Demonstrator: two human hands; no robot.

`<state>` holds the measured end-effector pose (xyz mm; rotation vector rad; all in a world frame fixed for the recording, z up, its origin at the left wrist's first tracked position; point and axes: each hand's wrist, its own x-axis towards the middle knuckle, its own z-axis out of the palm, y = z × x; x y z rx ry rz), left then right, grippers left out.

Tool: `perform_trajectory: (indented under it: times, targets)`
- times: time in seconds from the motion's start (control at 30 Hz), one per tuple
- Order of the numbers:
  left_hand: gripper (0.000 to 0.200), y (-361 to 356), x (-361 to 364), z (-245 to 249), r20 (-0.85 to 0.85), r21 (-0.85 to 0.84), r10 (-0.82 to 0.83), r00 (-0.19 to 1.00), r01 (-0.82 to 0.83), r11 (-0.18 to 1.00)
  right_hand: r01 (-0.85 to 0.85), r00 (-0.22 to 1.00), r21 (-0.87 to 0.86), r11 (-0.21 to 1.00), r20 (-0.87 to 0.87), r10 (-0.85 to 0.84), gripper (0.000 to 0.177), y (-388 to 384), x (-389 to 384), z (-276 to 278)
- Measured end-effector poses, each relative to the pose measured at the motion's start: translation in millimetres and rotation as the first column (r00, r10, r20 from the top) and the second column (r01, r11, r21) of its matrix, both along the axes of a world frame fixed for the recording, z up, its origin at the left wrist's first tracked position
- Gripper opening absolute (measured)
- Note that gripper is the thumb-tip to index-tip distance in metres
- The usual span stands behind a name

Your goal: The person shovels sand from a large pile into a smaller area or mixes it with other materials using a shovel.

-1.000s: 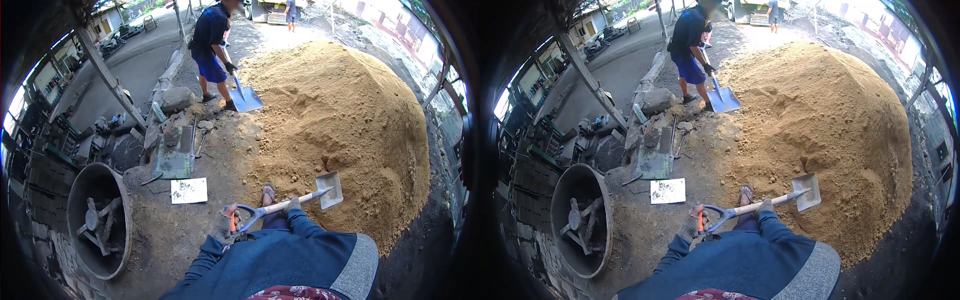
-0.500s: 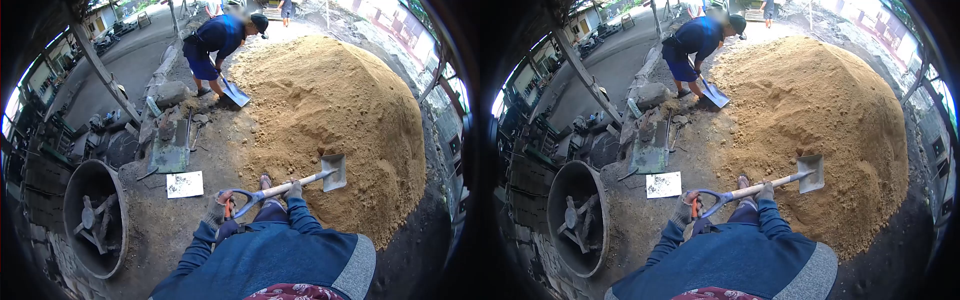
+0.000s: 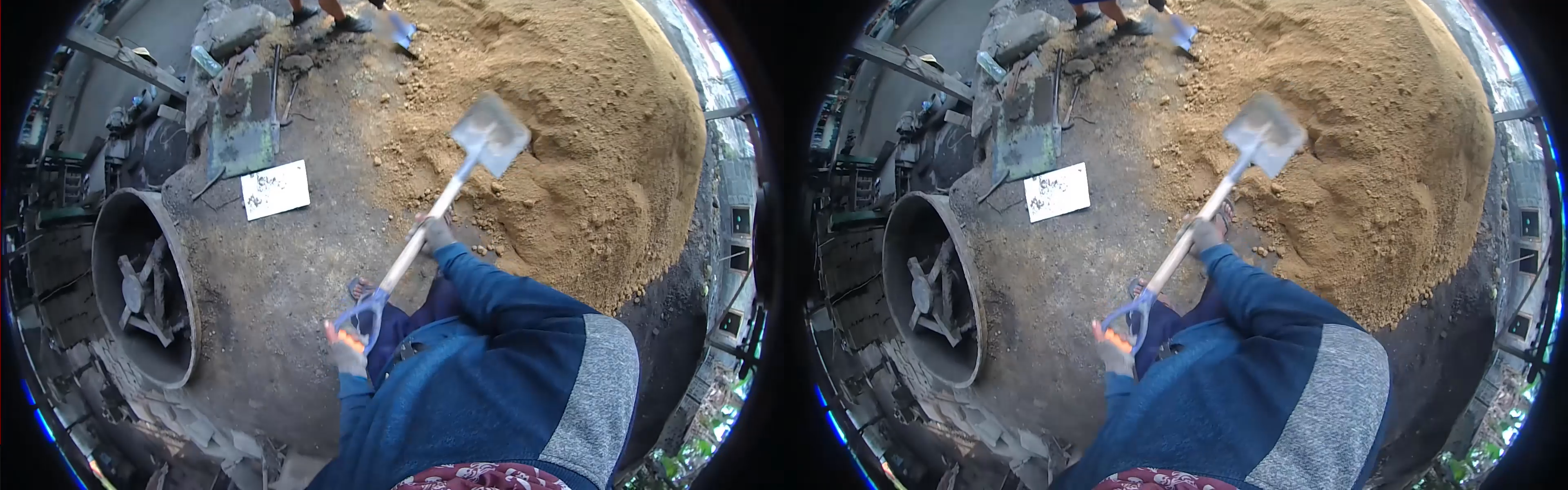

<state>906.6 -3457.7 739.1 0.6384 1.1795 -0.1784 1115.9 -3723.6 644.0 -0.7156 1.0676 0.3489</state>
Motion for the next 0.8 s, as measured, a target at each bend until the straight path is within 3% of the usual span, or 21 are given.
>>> perform_trajectory:
  times: [0.03,0.07,0.13,0.2,0.23,0.3,0.4,0.43,0.47,0.5,0.53,0.57,0.6,0.7,0.8]
  targets:
    - [0.054,-7,-14,12,-0.110,0.138,0.063,0.992,-0.048,0.989,-0.105,0.994,0.004,0.994,0.035,0.105,0.014,18,-24,-52]
    - [0.054,5,-62,-10,-0.120,0.072,0.132,0.984,-0.124,0.990,-0.196,0.980,0.015,0.980,0.039,0.196,0.014,40,-46,-95]
    - [0.047,4,-121,2,-0.198,0.212,0.297,0.934,-0.255,0.943,-0.356,0.929,0.158,0.921,-0.043,0.366,0.015,94,-118,-128]
    - [0.043,10,-134,24,-0.312,0.316,0.339,0.887,-0.240,0.918,-0.411,0.876,0.389,0.825,-0.084,0.476,0.016,138,-176,-133]
    - [0.041,14,-127,29,-0.341,0.347,0.350,0.873,-0.229,0.910,-0.527,0.802,0.303,0.794,-0.134,0.583,0.013,152,-171,-98]
    - [0.040,20,-97,28,-0.376,0.386,0.348,0.859,-0.196,0.901,-0.438,0.751,0.501,0.746,-0.252,0.611,0.016,172,-157,-81]
    - [0.041,25,-20,-14,-0.317,0.327,0.268,0.910,-0.161,0.931,-0.396,0.805,0.285,0.873,-0.348,0.480,0.013,161,-75,-80]
    - [0.043,20,25,-37,-0.266,0.254,0.223,0.938,-0.155,0.955,-0.488,0.812,0.204,0.849,-0.250,0.527,0.015,137,-45,-132]
    - [0.044,9,70,-70,-0.208,0.206,0.173,0.963,-0.129,0.970,-0.760,0.648,-0.109,0.641,-0.039,0.761,0.018,89,10,-205]
    - [0.046,-14,120,-93,-0.171,0.211,0.125,0.977,-0.088,0.974,-0.831,0.332,-0.497,0.252,-0.080,0.940,0.021,43,75,-263]
    - [0.039,-57,187,-118,-0.174,0.330,0.040,0.984,0.020,0.944,-0.752,0.204,-0.659,0.018,-0.207,0.957,0.024,-4,143,-301]
    - [0.032,-101,254,-143,-0.198,0.446,-0.038,0.980,0.124,0.886,-0.619,0.707,-0.139,0.773,0.330,0.625,0.017,-46,184,-361]
    - [0.029,-112,277,-157,-0.185,0.458,-0.073,0.980,0.151,0.876,0.003,0.998,0.165,0.986,-0.069,0.008,0.010,-73,236,-280]
    - [0.034,-133,315,-177,-0.240,0.383,-0.052,0.969,0.144,0.913,0.101,0.959,0.124,0.987,-0.275,-0.063,0.011,-113,263,-257]
    - [0.038,-130,296,-168,-0.269,0.264,-0.064,0.961,0.137,0.955,0.208,0.976,0.046,0.977,-0.074,-0.205,0.014,-139,222,-219]
